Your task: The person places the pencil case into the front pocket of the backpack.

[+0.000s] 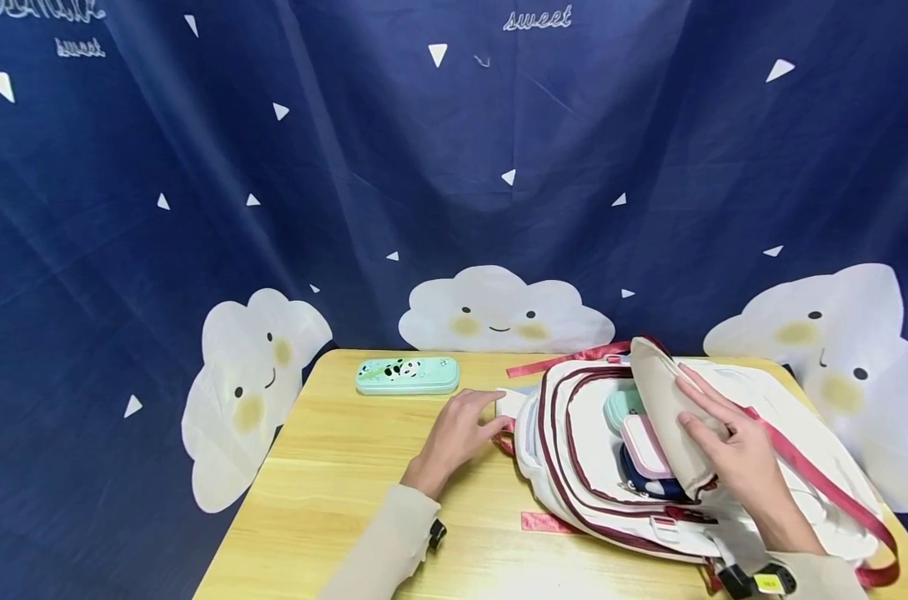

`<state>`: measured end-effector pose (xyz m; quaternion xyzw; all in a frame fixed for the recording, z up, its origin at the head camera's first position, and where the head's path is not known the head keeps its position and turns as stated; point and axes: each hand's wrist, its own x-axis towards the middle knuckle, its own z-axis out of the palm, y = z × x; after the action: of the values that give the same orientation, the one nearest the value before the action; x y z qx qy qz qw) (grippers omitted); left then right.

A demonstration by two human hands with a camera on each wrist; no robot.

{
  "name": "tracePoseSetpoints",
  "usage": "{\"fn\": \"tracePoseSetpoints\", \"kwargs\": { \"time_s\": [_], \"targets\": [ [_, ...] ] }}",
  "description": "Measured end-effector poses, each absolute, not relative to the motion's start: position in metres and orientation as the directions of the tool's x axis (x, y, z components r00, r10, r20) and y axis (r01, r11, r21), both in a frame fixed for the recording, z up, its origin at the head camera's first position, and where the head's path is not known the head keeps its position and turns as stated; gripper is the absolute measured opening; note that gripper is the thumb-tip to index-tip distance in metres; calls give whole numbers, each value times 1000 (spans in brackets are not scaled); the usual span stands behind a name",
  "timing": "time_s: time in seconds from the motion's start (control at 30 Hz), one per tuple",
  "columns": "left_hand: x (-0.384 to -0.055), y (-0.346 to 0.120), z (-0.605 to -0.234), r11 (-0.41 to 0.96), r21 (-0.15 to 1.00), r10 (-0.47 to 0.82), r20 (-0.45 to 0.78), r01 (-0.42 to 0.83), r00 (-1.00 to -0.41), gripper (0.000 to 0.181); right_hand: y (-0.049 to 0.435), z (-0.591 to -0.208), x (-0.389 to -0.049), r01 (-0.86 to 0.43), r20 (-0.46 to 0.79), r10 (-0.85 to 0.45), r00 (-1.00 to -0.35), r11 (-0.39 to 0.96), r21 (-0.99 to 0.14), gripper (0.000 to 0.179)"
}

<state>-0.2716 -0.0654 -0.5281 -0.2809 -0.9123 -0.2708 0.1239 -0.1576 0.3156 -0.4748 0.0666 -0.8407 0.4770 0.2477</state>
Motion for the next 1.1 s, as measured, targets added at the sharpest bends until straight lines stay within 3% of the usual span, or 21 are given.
{"fn": "tracePoseSetpoints", "kwargs": {
  "time_s": [0.3,1.1],
  "targets": [
    [-282,-108,-535,738,428,385,368,522,-846,48,317,-473,-156,-345,482,128,-867,544,-765,49],
    [-298,-168,-542,800,351,333,413,486,-848,47,318,-474,-156,-359,486,120,-865,528,-769,49]
  ]
}}
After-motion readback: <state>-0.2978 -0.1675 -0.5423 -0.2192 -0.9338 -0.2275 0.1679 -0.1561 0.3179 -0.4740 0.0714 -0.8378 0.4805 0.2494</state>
